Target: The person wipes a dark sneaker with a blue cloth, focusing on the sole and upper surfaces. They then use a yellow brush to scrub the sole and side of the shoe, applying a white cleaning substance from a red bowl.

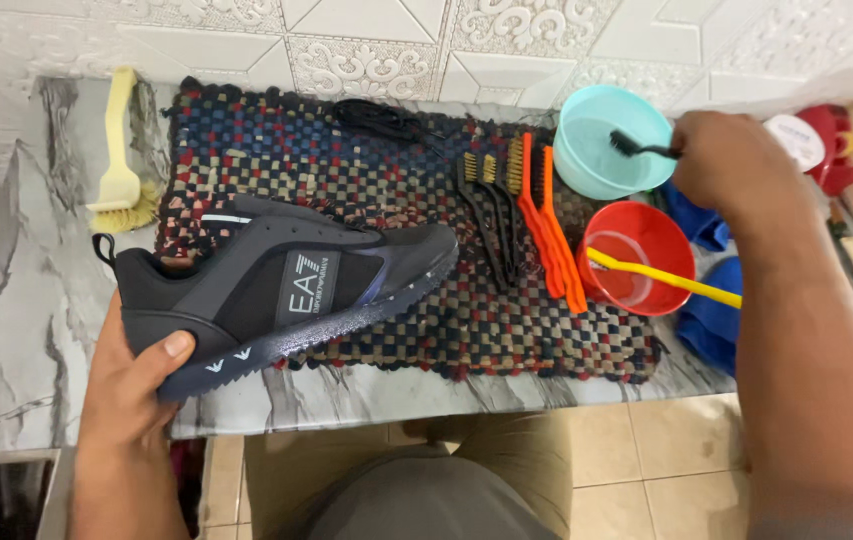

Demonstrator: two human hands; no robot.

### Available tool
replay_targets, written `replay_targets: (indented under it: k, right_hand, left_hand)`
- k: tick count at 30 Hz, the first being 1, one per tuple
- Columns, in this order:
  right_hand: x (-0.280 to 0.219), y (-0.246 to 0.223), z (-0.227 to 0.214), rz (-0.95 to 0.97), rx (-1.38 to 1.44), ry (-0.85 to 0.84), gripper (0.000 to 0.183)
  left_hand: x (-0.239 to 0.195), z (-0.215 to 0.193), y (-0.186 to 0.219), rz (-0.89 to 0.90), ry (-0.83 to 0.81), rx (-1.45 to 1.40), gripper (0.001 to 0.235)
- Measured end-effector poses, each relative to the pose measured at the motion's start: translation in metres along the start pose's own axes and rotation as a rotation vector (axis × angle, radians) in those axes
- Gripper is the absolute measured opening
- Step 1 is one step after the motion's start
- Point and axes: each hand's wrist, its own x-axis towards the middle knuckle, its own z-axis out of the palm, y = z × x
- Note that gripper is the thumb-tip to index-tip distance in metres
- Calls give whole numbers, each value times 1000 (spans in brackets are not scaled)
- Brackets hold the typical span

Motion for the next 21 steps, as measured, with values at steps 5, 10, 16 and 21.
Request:
replay_targets:
  k: [5, 10, 16, 21]
  right_hand:
    - [26, 1, 17, -54, -33, -73, 57]
    - [39, 7, 29, -75, -75, -92, 62]
    - [11, 6, 8, -68, -28, -14, 51]
    - [0, 39, 6, -151, -16, 157, 43]
  left_hand:
    - [1, -5, -2, -6, 34, -22, 77]
    - [8, -13, -13, -8, 74, -38, 72]
    - [6, -7, -11, -17, 102, 8, 75]
    - [6, -6, -10, -6, 77, 10, 77]
